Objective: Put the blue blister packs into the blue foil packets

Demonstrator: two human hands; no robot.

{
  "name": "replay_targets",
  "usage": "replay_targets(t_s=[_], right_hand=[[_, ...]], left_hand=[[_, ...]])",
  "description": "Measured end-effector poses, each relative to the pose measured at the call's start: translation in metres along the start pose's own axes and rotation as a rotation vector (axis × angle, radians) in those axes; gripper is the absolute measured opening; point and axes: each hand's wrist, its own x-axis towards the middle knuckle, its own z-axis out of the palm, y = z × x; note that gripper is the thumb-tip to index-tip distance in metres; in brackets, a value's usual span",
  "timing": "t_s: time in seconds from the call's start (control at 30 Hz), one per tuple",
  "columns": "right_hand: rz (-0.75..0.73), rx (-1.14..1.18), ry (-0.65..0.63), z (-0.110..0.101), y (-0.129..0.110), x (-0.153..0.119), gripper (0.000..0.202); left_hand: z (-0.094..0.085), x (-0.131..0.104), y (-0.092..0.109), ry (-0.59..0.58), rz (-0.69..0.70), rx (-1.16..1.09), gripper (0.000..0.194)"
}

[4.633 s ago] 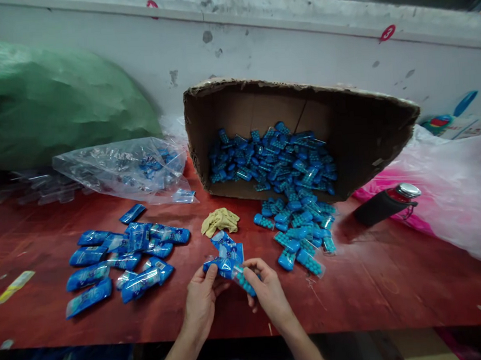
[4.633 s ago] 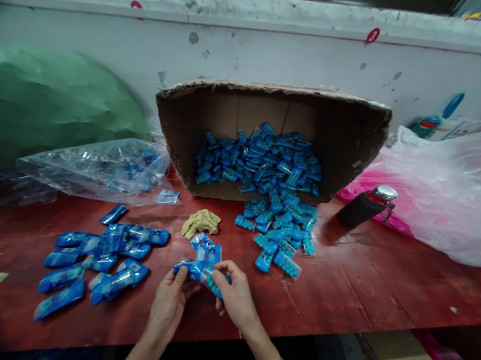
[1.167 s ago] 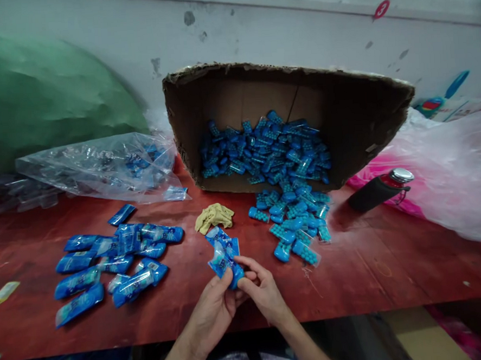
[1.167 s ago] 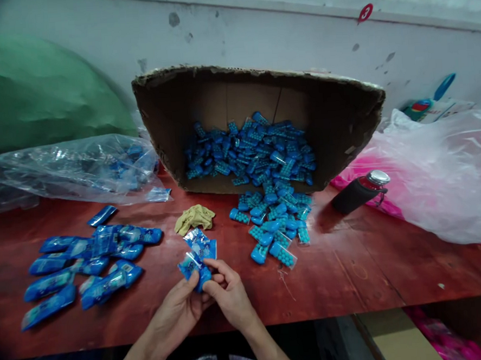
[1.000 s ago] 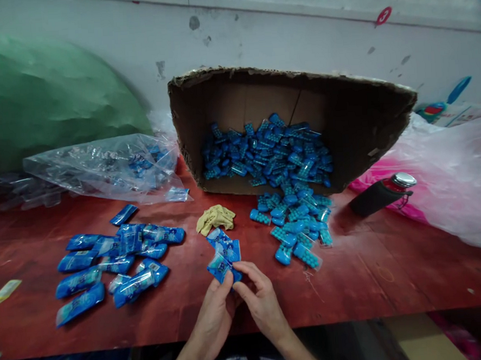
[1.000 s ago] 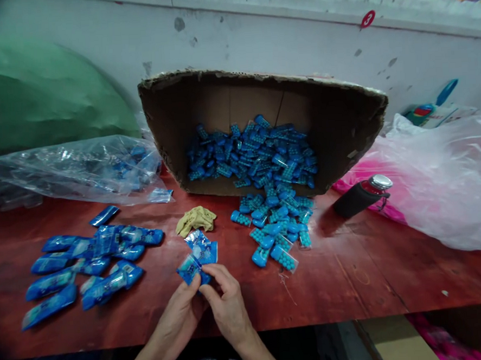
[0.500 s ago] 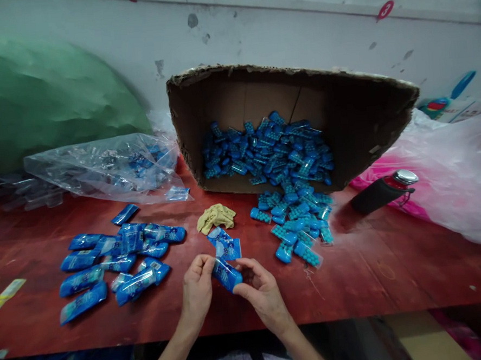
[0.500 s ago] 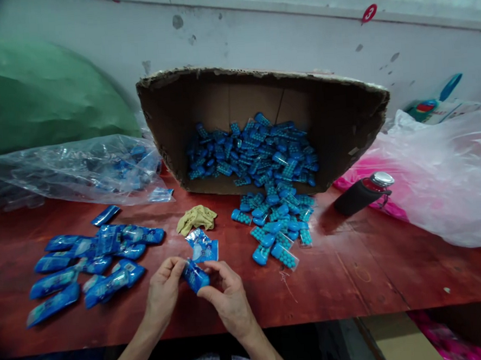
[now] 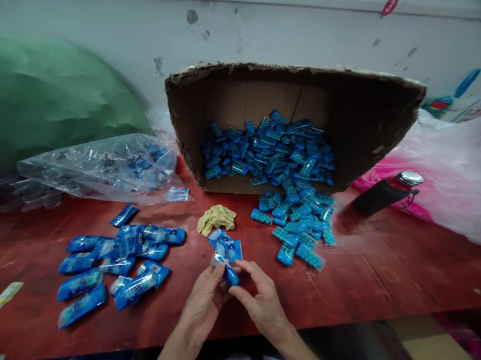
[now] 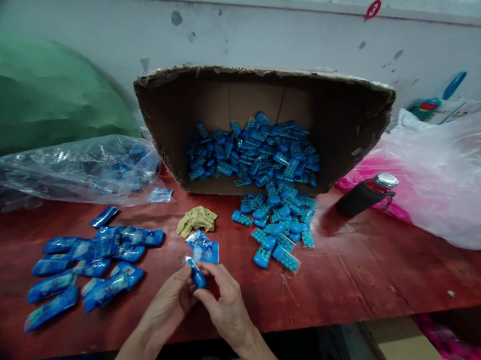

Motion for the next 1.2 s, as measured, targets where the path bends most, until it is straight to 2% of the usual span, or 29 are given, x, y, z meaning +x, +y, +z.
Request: replay_targets(t_s=[0.1,0.23,0.33,0.47,0.6,0.77,0.87,0.93,1.0,1.07,1.1,1.2], right_hand=[[-0.047,-0.011,-0.045,-0.002,-0.002,0.002,0.045],[0.064,0.124,-0.067,-0.006,0.004,0.005,0.061],[0.16,0.323,-0.173,-0.009,0.01,0.008,0.069],[0.243,0.465,-0.267,-0.012,0.015,0.011,0.071],[0.288,0.511,-0.252,-0.011,0.013,0.011,0.066],[0.241,0.31,-0.156,-0.008,0.01,0.01,0.056],[0.269,0.318,-0.084,-0.005,0.014,0.007,0.052],[0.3,0.328,-0.063,-0.004,0.017,0.006,0.05],[0.311,0.315,-0.105,-0.005,0.018,0.005,0.052],[0.311,0.284,-0.208,-0.008,0.018,0.006,0.056],[0.304,0.255,-0.259,-0.01,0.017,0.007,0.056],[0.245,0.082,-0.28,-0.016,0.017,0.016,0.045]], left_hand=[[-0.001,0.0,0.001,-0.023,-0.017,-0.002,0.014],[-0.007,0.001,0.002,-0.139,-0.046,-0.014,0.02],[-0.009,0.0,0.001,-0.199,-0.065,-0.038,0.023],[-0.007,-0.001,-0.002,-0.205,-0.049,-0.052,0.02],[-0.002,0.0,-0.008,-0.128,-0.031,-0.085,0.018],[0.008,0.0,-0.015,-0.019,-0.031,-0.107,0.018],[0.014,-0.002,-0.018,0.039,-0.033,-0.123,0.017],[0.015,-0.005,-0.02,0.011,-0.047,-0.122,0.019],[0.012,-0.008,-0.019,-0.06,-0.064,-0.107,0.021],[0.004,-0.011,-0.012,-0.086,-0.07,-0.088,0.019],[-0.002,-0.012,-0.004,-0.058,-0.053,-0.079,0.017],[-0.027,-0.018,0.034,0.155,0.135,-0.097,0.012]])
